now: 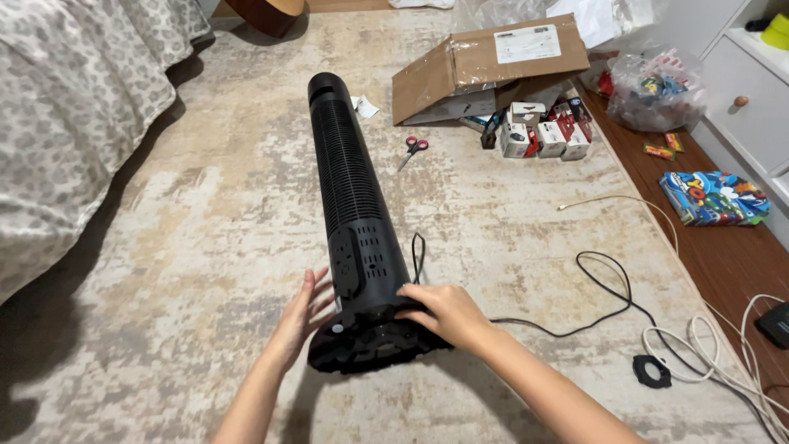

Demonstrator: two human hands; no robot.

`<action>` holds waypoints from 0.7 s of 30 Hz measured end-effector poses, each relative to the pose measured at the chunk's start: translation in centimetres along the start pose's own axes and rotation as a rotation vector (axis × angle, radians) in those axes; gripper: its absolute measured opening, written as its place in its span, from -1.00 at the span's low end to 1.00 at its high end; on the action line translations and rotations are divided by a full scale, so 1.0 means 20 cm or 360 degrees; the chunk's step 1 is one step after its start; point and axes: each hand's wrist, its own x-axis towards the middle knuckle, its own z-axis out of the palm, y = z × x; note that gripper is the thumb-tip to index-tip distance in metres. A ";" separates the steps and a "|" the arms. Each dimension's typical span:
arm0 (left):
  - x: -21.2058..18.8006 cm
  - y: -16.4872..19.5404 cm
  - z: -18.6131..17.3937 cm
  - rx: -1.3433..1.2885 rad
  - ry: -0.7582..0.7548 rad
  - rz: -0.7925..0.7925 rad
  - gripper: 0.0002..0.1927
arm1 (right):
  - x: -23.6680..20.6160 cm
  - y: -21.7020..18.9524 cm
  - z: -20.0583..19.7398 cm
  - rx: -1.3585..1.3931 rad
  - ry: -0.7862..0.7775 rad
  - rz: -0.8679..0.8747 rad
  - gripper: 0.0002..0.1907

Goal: The person sits on the carpet and assembles a tower fan, fitting the two base halves together around the fan's bottom, tightening the base fasteners by hand, standing the fan upright, plugging the power cord into a wall outlet, and pressing the control buttons on top to power it on.

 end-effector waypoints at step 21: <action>-0.54 0.06 0.18 0.1605 0.0591 0.0877 -0.59 | 0.07 -0.24 -0.02 0.0114 -0.0025 0.0161 -0.60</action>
